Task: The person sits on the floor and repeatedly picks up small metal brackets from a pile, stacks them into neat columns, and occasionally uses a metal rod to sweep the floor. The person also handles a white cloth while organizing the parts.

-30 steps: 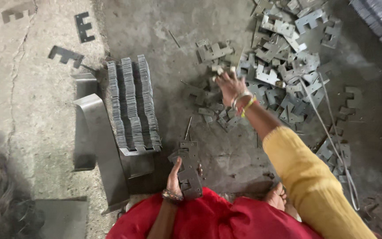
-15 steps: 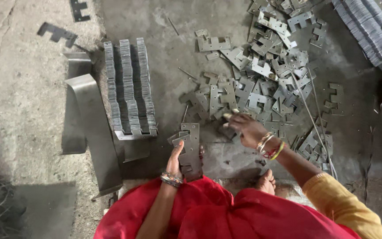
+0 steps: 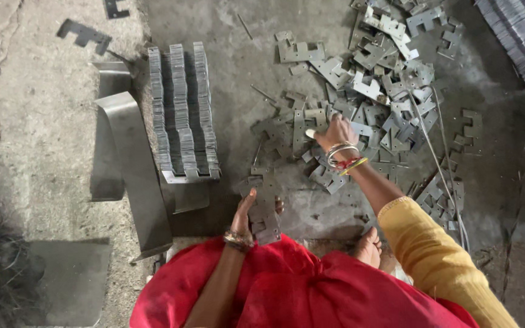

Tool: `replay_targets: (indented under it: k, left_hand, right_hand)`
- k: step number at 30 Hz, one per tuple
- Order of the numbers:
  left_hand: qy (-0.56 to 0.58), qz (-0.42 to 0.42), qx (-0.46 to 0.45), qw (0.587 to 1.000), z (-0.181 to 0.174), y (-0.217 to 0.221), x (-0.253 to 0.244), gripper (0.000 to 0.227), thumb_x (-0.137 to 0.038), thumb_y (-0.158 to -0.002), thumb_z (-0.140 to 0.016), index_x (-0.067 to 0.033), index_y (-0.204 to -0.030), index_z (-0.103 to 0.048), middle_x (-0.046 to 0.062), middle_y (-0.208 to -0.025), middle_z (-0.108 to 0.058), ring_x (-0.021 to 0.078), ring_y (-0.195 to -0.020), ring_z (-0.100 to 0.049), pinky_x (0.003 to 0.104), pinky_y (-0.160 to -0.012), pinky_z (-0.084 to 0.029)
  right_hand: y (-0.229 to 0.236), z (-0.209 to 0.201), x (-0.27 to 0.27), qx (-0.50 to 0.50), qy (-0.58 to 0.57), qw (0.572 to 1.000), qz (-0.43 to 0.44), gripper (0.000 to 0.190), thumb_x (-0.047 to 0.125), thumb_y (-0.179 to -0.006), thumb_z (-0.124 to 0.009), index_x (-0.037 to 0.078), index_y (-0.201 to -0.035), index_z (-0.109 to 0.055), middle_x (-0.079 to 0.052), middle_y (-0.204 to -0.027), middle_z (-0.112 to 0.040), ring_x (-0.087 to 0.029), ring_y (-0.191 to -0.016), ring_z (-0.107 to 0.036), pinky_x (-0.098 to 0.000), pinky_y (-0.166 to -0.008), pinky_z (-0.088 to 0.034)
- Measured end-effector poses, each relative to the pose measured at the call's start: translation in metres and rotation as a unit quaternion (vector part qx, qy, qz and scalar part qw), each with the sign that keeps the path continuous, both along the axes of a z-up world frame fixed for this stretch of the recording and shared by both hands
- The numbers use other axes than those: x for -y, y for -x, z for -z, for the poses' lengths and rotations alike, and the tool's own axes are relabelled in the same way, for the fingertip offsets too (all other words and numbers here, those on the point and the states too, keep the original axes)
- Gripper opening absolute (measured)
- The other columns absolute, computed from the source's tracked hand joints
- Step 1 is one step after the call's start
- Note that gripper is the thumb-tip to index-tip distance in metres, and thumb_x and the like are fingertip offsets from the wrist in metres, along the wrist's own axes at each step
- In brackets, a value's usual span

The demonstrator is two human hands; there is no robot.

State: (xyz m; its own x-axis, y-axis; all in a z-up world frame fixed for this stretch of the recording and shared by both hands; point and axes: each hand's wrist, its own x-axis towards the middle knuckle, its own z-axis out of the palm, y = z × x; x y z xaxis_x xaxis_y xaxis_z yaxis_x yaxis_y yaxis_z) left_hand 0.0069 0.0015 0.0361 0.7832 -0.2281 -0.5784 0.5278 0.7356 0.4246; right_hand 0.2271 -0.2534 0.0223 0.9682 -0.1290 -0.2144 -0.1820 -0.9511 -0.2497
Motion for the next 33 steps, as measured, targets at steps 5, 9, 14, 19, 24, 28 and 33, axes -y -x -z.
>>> replay_targets:
  k: [5, 9, 14, 19, 24, 28, 33]
  left_hand:
    - [0.030, -0.017, -0.002, 0.999, -0.001, 0.003, 0.005, 0.057, -0.047, -0.096, -0.064, 0.0056, -0.117, -0.066, 0.019, -0.099, -0.075, 0.0294, -0.085, -0.074, 0.042, -0.078, -0.062]
    - [0.017, -0.005, 0.037, 0.999, 0.002, 0.004, 0.002, 0.057, -0.049, -0.098, -0.062, 0.0049, -0.118, -0.066, 0.017, -0.098, -0.074, 0.0281, -0.082, -0.073, 0.043, -0.074, -0.061]
    - [0.046, -0.030, -0.037, 0.998, 0.013, -0.008, 0.000, 0.066, -0.061, -0.096, -0.052, -0.0016, -0.121, -0.067, 0.014, -0.103, -0.076, 0.0268, -0.084, -0.075, 0.042, -0.077, -0.062]
    - [0.091, -0.037, -0.049, 0.994, 0.028, -0.010, 0.001, 0.064, -0.064, -0.098, -0.051, -0.0075, -0.125, -0.066, 0.010, -0.105, -0.075, 0.0260, -0.086, -0.074, 0.042, -0.078, -0.062]
    - [0.067, -0.026, -0.037, 0.997, 0.028, -0.007, -0.002, 0.067, -0.065, -0.097, -0.048, -0.0067, -0.126, -0.066, 0.011, -0.107, -0.075, 0.0261, -0.087, -0.074, 0.044, -0.080, -0.063]
    - [0.094, -0.008, -0.044, 0.995, 0.033, -0.006, -0.002, 0.071, -0.068, -0.096, -0.047, -0.0056, -0.125, -0.066, 0.013, -0.104, -0.074, 0.0273, -0.086, -0.074, 0.045, -0.079, -0.063]
    - [0.074, -0.019, -0.033, 0.997, 0.037, -0.010, 0.002, 0.064, -0.061, -0.099, -0.054, -0.0062, -0.130, -0.064, 0.012, -0.113, -0.074, 0.0268, -0.095, -0.072, 0.044, -0.088, -0.060]
  right_hand:
    - [-0.001, -0.025, -0.009, -0.043, -0.030, 0.998, 0.019, 0.080, 0.043, -0.069, -0.091, -0.002, -0.125, -0.054, -0.025, -0.104, -0.070, -0.043, -0.094, -0.068, -0.0511, -0.082, -0.055]
    - [0.024, -0.049, -0.024, -0.119, -0.238, 0.962, 0.055, 0.051, 0.018, -0.073, -0.078, 0.009, -0.122, -0.066, -0.015, -0.102, -0.077, -0.034, -0.083, -0.076, -0.0450, -0.068, -0.062]
    - [0.107, -0.072, -0.039, 0.266, -0.130, 0.869, -0.397, 0.032, 0.019, -0.080, -0.077, 0.015, -0.111, -0.071, -0.012, -0.113, -0.072, -0.030, -0.099, -0.072, -0.0414, -0.077, -0.063]
    - [0.075, -0.062, -0.005, 0.210, -0.033, 0.904, -0.372, 0.032, 0.015, -0.083, -0.067, 0.011, -0.115, -0.067, -0.013, -0.111, -0.073, -0.033, -0.097, -0.072, -0.0430, -0.081, -0.061]
    - [-0.006, -0.015, 0.049, -0.005, 0.099, 0.994, -0.041, 0.067, 0.032, -0.083, -0.078, -0.003, -0.131, -0.048, -0.026, -0.104, -0.071, -0.042, -0.092, -0.070, -0.0488, -0.078, -0.058]
    - [-0.018, 0.024, 0.080, -0.035, -0.041, 0.997, 0.061, 0.073, 0.021, -0.073, -0.085, -0.009, -0.129, -0.049, -0.026, -0.098, -0.072, -0.036, -0.086, -0.071, -0.0426, -0.070, -0.060]
    - [0.015, 0.017, 0.066, -0.049, -0.282, 0.958, 0.034, 0.044, 0.009, -0.072, -0.077, 0.004, -0.114, -0.069, -0.014, -0.101, -0.075, -0.026, -0.075, -0.073, -0.0354, -0.058, -0.063]
